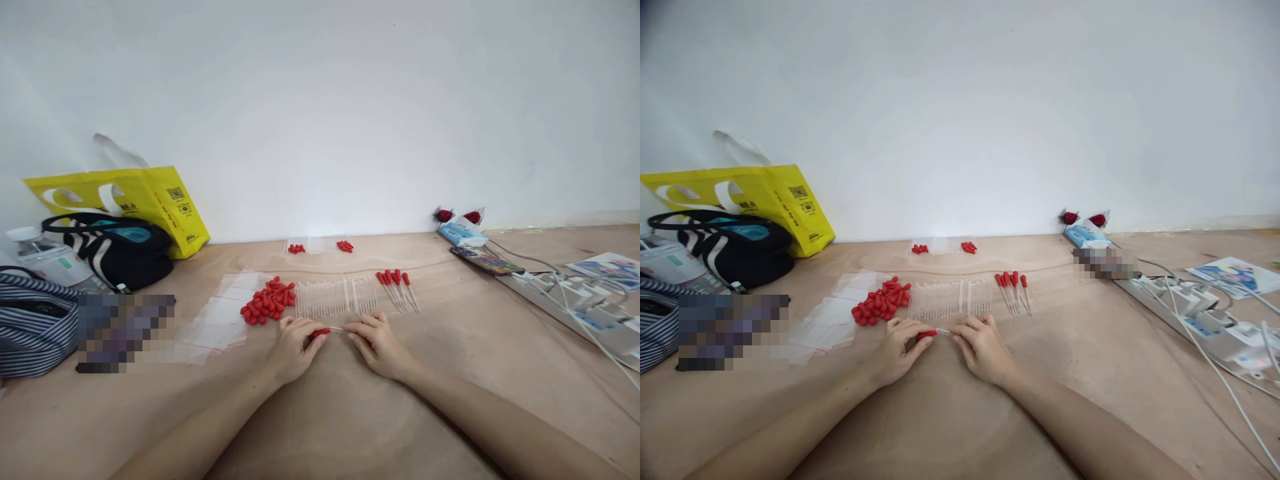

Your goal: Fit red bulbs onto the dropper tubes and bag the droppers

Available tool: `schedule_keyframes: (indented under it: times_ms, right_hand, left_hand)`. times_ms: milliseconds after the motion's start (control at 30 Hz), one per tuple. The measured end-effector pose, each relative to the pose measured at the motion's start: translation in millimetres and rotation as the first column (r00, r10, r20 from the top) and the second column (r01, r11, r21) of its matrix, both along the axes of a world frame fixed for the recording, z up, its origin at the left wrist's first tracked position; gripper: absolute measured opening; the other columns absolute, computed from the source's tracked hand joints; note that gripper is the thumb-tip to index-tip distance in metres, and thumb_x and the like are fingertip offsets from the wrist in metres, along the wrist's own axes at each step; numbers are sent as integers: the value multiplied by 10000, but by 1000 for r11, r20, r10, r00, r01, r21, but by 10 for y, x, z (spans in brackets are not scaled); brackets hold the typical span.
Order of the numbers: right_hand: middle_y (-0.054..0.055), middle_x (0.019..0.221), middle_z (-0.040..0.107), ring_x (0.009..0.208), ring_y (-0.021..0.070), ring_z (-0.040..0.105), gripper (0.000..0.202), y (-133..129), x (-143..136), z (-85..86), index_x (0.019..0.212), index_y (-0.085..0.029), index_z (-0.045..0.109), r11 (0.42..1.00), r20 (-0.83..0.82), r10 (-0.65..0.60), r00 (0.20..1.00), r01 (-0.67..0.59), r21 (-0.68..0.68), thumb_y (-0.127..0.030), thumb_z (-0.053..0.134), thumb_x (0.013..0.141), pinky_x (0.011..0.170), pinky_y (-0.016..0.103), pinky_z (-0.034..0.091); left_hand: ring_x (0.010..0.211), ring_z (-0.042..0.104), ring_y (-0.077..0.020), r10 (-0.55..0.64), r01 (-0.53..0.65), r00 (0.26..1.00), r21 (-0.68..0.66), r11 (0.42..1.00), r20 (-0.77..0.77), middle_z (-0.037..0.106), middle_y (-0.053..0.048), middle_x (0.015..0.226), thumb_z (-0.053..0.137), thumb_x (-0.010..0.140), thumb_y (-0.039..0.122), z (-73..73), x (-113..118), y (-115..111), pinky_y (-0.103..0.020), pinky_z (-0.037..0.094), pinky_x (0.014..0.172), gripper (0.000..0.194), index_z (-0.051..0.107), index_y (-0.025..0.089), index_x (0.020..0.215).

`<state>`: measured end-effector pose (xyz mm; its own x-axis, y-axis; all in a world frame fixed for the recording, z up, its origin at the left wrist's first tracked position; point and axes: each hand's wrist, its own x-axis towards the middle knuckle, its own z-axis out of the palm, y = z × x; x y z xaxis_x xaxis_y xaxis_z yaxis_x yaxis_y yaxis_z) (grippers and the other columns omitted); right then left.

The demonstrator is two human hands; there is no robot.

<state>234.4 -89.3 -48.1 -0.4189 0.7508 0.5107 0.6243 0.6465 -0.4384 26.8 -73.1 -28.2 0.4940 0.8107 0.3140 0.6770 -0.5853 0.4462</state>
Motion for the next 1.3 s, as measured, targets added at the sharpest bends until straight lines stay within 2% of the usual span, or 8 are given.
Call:
schedule_keyframes:
  times_ms: [167, 300, 467, 700, 967, 1300]
  right_hand:
    - [32, 762, 598, 707, 139, 510, 221, -50, -48, 16, 1005, -191, 589, 1000, -10, 10, 1000, -10, 3, -184, 436, 845, 703, 305, 317]
    - [26, 737, 590, 678, 128, 506, 209, -61, -78, 15, 979, -180, 597, 999, -15, 36, 999, -36, 5, -185, 440, 842, 702, 301, 302]
    - [21, 753, 605, 667, 119, 503, 227, -28, -49, 32, 997, -201, 602, 999, 58, 39, 998, -41, 27, -179, 433, 848, 700, 302, 262]
    - [10, 732, 611, 621, 108, 474, 251, 41, 37, 50, 976, -224, 618, 989, 160, 91, 983, -108, 104, -162, 416, 843, 700, 318, 218]
    - [12, 711, 585, 629, 120, 446, 232, -8, -39, 44, 875, -193, 615, 994, 114, 63, 992, -72, 77, -172, 386, 849, 683, 308, 218]
    - [10, 720, 598, 621, 115, 456, 251, -13, -75, 44, 835, -198, 598, 997, 133, 75, 988, -77, 5, -205, 351, 880, 681, 300, 223]
  left_hand:
    - [753, 570, -173, 87, -86, 994, -28, 996, 62, 660, 8, 812, 480, 822, 285, -47, 39, -10, -347, 278, 762, 147, 609, 223, 853]
    - [750, 566, -171, 96, -93, 992, -44, 995, 82, 652, 10, 801, 463, 833, 283, -56, 47, -10, -351, 277, 762, 157, 607, 220, 823]
    - [767, 564, -165, 31, -30, 998, -19, 999, 62, 644, 22, 778, 456, 835, 239, -29, 38, -15, -371, 250, 802, 144, 594, 219, 799]
    - [733, 551, -139, -98, 98, 995, 105, 990, -11, 625, 26, 743, 428, 848, 193, -43, 42, -48, -377, 227, 840, 154, 569, 205, 787]
    - [717, 538, -142, -149, 156, 988, 218, 964, -46, 610, 10, 722, 400, 851, 197, -75, 46, -66, -368, 247, 853, 164, 543, 195, 768]
    - [737, 548, -138, -213, 223, 974, 187, 957, -72, 624, 11, 729, 381, 865, 202, -38, 62, -71, -370, 220, 875, 186, 548, 193, 783]
